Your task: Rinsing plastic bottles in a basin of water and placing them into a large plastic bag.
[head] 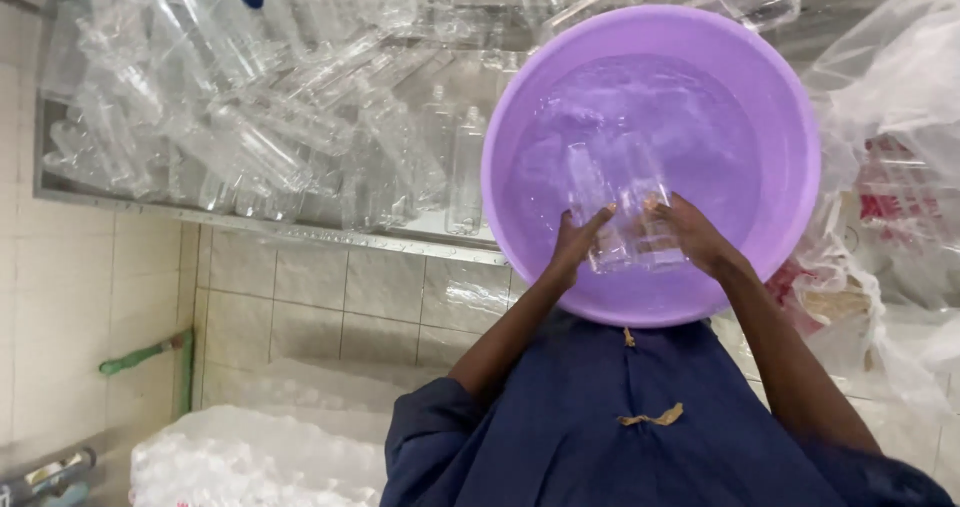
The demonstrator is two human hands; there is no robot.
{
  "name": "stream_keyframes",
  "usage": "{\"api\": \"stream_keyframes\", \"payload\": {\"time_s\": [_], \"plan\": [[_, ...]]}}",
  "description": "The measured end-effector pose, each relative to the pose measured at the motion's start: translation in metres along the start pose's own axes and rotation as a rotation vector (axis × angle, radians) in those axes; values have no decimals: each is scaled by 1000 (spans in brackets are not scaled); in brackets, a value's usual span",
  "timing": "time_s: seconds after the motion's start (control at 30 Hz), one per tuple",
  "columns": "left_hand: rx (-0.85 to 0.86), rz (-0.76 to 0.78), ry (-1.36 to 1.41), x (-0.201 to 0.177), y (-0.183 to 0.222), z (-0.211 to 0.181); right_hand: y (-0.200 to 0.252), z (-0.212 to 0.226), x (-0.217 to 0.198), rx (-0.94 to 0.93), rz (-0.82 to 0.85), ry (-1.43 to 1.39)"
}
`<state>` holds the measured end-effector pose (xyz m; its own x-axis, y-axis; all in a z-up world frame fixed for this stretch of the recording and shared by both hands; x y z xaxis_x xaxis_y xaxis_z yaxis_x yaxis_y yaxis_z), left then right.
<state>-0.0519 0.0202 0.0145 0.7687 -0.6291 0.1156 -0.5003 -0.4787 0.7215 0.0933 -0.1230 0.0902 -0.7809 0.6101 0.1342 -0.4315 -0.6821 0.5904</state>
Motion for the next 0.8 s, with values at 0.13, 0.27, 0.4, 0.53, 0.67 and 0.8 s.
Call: {"api": "stream_keyframes", "payload": {"time_s": [0.13,0.27,0.4,0.53,0.67,0.8], "plan": [[-85,211,172,-4,30,19,84,43,25,95,-82,-225],[-33,244,202,17,63,-25,102,43,27,130,-158,-358],[-43,239,176,24,63,-64,149,74,49,236,-196,-249],[12,294,14,38,184,-151,171,140,58,189,-333,-34],[7,193,85,47,111,-125,94,48,-21,-839,-51,437],[-60,285,196,39,167,-126,149,102,42,117,-361,-309]]}}
Point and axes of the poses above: each hand's wrist, its own y-axis away from the middle knuckle, its own x-axis out of the palm, z = x × y, the point moved 4 cm from there along -y, towards the middle knuckle, and after that the axes turned 2 degrees about y, right-handed, at the moved point
